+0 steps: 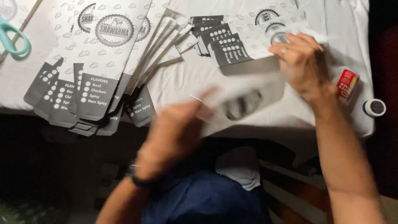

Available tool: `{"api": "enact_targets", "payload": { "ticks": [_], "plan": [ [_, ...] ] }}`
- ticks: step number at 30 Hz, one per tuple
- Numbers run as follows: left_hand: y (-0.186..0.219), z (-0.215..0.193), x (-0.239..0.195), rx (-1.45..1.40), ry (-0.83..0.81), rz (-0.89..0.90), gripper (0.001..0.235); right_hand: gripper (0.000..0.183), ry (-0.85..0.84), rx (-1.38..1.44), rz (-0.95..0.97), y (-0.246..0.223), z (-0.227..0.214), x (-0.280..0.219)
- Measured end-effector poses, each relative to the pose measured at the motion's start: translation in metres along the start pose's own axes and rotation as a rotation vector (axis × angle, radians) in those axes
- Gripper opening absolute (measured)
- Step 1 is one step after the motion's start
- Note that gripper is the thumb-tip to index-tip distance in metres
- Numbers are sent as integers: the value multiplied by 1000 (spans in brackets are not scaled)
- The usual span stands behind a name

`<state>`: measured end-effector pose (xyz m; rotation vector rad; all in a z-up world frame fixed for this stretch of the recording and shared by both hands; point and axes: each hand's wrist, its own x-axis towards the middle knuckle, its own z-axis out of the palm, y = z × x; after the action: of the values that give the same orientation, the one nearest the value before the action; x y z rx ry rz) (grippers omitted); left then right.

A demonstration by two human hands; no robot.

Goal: Applying glue to paper shawarma sleeves and pressing them together to assemble the packaging.

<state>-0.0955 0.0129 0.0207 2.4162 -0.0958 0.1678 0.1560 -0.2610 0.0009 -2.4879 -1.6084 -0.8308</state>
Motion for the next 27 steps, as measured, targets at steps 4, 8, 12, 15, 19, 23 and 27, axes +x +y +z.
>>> {"api": "enact_targets", "payload": {
  "ticks": [4, 8, 12, 15, 19, 23, 27],
  "plan": [
    [-44, -83, 3, -291, 458, -27, 31, 22, 102, 82, 79, -56, -33, -31],
    [-115, -97, 10, 634, 534, -182, 29, 35, -117, 341, 131, -74, -65, -56],
    [-143, -78, 14, 1062, 467, -378, 38, 11, 40, 27, 439, -17, -79, -127],
    [-109, -50, 26, 1143, 764, -153, 14, 50, -243, -182, 764, 29, -70, -192],
    [-26, 12, 48, 439, 560, 358, 19, 69, -293, 60, 1030, 27, -70, -168],
    [-14, 86, 68, 145, 167, 529, 35, 48, 138, 839, 1405, 27, -61, -178],
    [-2, 88, 75, 261, 165, 545, 11, 20, 632, 1398, 1360, 2, -91, -165]
  ]
}}
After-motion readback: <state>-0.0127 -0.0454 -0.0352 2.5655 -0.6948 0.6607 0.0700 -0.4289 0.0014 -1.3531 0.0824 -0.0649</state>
